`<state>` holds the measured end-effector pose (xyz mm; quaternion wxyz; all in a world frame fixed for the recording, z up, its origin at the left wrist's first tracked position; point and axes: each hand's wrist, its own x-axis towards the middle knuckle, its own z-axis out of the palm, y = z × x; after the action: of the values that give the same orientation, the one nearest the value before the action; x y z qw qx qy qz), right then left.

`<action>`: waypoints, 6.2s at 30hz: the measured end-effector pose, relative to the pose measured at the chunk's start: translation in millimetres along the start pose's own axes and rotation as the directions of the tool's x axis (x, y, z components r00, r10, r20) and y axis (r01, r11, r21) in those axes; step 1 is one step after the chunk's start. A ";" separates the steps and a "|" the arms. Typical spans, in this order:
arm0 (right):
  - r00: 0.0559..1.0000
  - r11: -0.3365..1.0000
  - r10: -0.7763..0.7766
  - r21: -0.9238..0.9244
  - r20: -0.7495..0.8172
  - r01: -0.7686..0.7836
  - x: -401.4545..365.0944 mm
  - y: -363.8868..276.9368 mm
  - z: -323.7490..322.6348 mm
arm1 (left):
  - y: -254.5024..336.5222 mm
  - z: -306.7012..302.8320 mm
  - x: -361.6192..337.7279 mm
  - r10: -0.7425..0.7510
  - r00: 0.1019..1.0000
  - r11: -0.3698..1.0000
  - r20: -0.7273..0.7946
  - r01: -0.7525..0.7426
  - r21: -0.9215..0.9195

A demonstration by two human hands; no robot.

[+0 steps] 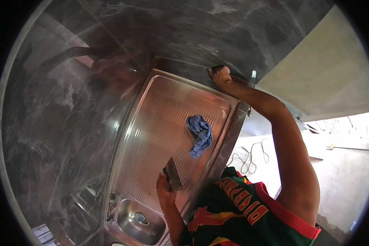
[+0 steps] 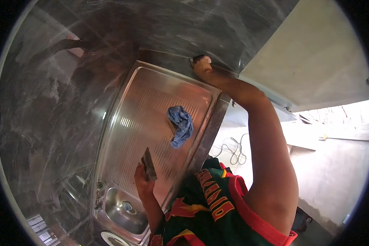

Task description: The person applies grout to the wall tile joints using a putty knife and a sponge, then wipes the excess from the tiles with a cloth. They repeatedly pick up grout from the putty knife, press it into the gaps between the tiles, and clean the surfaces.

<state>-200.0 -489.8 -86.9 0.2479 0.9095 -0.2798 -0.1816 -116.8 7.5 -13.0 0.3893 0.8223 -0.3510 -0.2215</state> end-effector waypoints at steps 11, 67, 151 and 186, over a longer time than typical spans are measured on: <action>0.995 0.997 0.074 0.030 0.061 -0.076 -127.9 61.5 50.6 | 35.7 22.8 16.8 -0.227 0.943 0.379 0.244 0.316 -0.870; 0.931 0.947 -0.147 0.226 -0.333 0.230 129.0 -47.5 -117.8 | -14.1 -4.1 69.4 -0.327 0.941 0.807 -0.087 0.230 -0.543; 0.568 -0.032 -0.106 0.573 -0.816 0.819 -174.2 -102.2 -237.2 | 56.4 -45.0 75.6 -0.386 0.909 0.263 0.156 0.271 -0.926; 0.814 -0.902 -0.090 -0.394 0.574 0.177 211.1 -126.3 -151.5 | -29.7 -97.9 57.5 -0.645 0.764 0.470 -0.037 0.358 -0.807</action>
<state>88.1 -472.3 -74.2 0.8355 0.0513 0.3774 -0.3960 -4.8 25.2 16.7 0.6658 0.6702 0.1099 -0.3090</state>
